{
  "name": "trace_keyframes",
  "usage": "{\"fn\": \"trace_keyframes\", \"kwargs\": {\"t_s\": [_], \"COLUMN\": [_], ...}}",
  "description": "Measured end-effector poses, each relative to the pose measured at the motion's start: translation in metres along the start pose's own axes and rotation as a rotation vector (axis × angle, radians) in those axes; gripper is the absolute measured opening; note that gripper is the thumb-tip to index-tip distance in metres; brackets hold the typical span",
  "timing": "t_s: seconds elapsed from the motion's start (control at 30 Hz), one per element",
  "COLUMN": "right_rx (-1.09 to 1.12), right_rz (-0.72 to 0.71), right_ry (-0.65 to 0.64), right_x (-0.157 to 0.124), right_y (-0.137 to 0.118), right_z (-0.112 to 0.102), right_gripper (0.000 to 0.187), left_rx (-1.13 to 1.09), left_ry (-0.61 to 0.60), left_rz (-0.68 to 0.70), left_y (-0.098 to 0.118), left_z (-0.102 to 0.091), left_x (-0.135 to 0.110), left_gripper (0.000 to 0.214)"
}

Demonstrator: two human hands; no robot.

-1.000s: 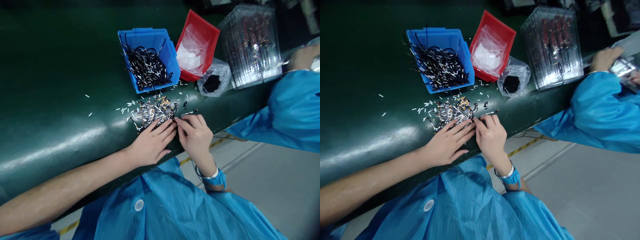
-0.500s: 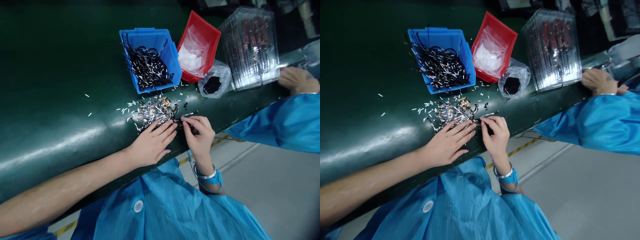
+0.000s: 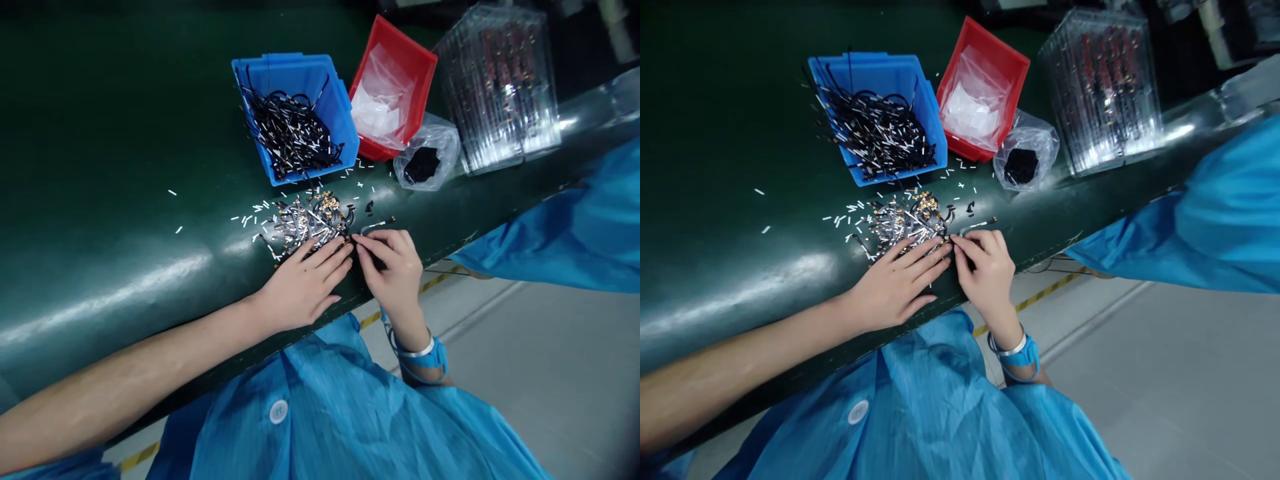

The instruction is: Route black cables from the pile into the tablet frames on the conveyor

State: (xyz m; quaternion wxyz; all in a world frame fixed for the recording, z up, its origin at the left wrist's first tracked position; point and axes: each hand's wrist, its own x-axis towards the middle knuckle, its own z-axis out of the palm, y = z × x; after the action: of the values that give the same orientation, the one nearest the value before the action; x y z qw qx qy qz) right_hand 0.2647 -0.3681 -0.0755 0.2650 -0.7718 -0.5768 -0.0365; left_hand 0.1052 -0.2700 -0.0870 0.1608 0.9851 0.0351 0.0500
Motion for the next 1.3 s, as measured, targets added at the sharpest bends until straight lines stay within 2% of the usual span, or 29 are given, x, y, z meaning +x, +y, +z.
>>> {"fn": "trace_keyframes", "kwargs": {"t_s": [0.13,0.37,0.5,0.63,0.77,0.97,1.17,1.3], "right_rx": [0.120,0.230,0.277,0.286,0.309,0.361,0.347,0.337], "right_rz": [0.133,0.243,0.284,0.316,0.324,0.209,0.251,0.241], "right_ry": [0.030,-0.013,-0.034,0.015,0.001,-0.101,-0.196,-0.196], "right_x": [0.009,0.010,0.014,0.021,0.025,0.029,0.039,0.045], "right_y": [0.003,0.001,0.002,0.010,0.015,0.009,0.021,0.027], "right_z": [-0.002,0.010,0.007,-0.004,-0.015,-0.013,-0.019,-0.024], "right_gripper": [0.014,0.008,0.011,0.011,0.010,0.009,0.013,0.014], "left_rx": [0.001,0.022,0.022,0.023,0.044,0.074,0.065,0.073], "left_ry": [-0.009,0.006,0.083,0.188,0.253,0.220,0.191,0.200], "left_rz": [0.011,0.009,0.026,0.045,-0.003,-0.055,-0.060,-0.064], "left_y": [-0.001,0.000,0.000,0.000,0.000,-0.001,-0.002,-0.001], "left_z": [0.001,0.001,0.000,-0.002,-0.002,-0.001,-0.001,-0.001], "left_x": [-0.001,-0.001,-0.002,-0.004,-0.005,-0.005,-0.005,-0.006], "left_gripper": [0.058,0.059,0.056,0.049,0.042,0.041,0.039,0.038]}}
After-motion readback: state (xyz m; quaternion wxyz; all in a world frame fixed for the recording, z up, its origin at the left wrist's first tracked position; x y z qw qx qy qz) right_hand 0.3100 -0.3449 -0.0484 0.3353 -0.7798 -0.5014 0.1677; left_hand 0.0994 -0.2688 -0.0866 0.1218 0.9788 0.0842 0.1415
